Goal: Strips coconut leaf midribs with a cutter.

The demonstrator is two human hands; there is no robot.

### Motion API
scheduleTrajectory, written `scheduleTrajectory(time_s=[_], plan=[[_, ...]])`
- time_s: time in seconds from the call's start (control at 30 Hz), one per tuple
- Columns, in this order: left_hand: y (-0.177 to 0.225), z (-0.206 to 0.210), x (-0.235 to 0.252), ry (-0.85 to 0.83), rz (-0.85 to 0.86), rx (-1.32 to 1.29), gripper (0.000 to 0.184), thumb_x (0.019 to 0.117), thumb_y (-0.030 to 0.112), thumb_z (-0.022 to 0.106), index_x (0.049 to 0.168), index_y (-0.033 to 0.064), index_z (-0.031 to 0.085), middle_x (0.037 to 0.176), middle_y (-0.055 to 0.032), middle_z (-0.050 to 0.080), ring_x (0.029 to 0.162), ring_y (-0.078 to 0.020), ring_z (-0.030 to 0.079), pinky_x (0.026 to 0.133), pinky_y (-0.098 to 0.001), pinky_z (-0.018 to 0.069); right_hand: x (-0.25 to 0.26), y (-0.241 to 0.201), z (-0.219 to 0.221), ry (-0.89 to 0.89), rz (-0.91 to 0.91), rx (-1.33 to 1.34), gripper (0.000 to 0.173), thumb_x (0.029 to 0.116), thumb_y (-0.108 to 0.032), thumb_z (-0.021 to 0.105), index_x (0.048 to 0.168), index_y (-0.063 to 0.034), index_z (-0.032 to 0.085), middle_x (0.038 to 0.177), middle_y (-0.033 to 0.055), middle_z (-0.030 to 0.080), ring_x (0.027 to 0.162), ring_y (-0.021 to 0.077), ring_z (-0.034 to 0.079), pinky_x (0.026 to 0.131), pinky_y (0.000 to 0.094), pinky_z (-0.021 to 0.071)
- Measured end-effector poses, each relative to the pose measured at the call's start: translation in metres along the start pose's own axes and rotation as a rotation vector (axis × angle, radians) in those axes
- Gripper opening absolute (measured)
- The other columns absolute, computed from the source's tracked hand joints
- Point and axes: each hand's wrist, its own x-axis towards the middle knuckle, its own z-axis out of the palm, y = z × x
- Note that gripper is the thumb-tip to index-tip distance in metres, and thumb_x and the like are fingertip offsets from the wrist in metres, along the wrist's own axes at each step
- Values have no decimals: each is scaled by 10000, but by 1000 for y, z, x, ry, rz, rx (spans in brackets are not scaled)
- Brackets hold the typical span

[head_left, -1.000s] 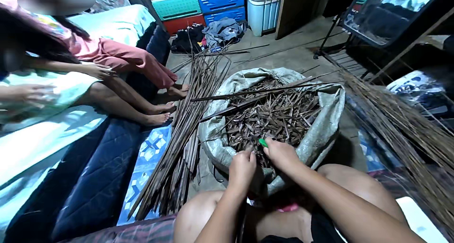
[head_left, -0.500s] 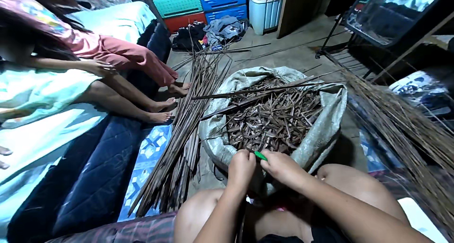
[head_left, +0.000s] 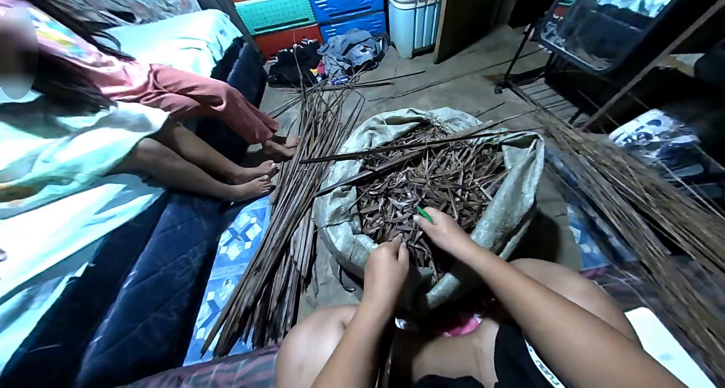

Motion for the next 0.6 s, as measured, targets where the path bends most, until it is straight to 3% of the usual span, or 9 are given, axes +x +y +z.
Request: scheduleTrajectory(time_s=[0.1,0.17,0.23,0.27,0.33,0.43,0.47,0.53,0.6], plan=[[5,4,-3,-51,23,-28,397,1072,215,495,1402,38,625,1252,-186,702,1176,-305,671,1048,-504,489,3,-1,8,-49,-30,235,288,1096,-209,509,1216,34,607,971,131,601,831,189,554,795,378,474],[8,5,-4,-94,8,-33,410,1056,219,512,1416,52,616,1258,-175,699,1178,-294,668,1045,-501,490,8,1,9,-27,-2,310,261,1096,-181,496,1224,28,588,895,93,558,729,154,521,696,339,470],[6,5,-4,-100,4,-60,378,1059,214,513,1367,47,654,1204,-174,717,1128,-289,683,1011,-499,503,15,7,7,46,3,332,279,1103,-187,470,1249,22,584,884,89,563,699,147,525,666,329,477],[5,4,-3,-101,-2,-75,373,1072,219,500,1360,44,660,1194,-173,721,1114,-284,686,1006,-494,504,16,8,4,74,-5,289,294,1108,-198,459,1253,20,592,929,113,591,753,171,554,719,355,487],[3,4,-1,-71,-13,-92,366,1089,227,479,1328,36,679,1134,-173,729,1047,-281,693,963,-491,513,10,6,-2,44,-28,114,343,1112,-243,449,1275,18,601,1066,205,652,952,297,629,889,495,494],[-1,0,6,-51,-49,-70,375,1100,240,453,1267,24,708,1102,-183,730,1038,-299,694,952,-519,515,-16,-7,1,-120,-60,-219,365,1095,-293,447,1276,-22,611,1120,234,680,1065,398,665,918,612,503],[-4,0,8,-33,-55,-61,365,1094,234,456,1169,11,735,1029,-177,727,986,-301,692,905,-525,522,-26,-13,4,-165,-50,-309,366,1092,-293,445,1291,-32,606,1136,238,689,1093,413,670,923,625,505],[-7,0,10,0,-67,-33,348,1064,197,450,886,9,682,823,-136,644,815,-280,640,751,-510,498,-43,-22,10,-217,-15,-443,360,1097,-283,426,1305,-32,578,1166,236,687,1135,417,666,935,616,508],[-7,-2,10,3,-71,-22,351,1060,184,442,851,12,666,786,-125,618,781,-270,622,724,-500,489,-49,-25,14,-203,4,-520,363,1105,-284,414,1317,-29,560,1176,234,689,1146,411,672,934,597,522]])
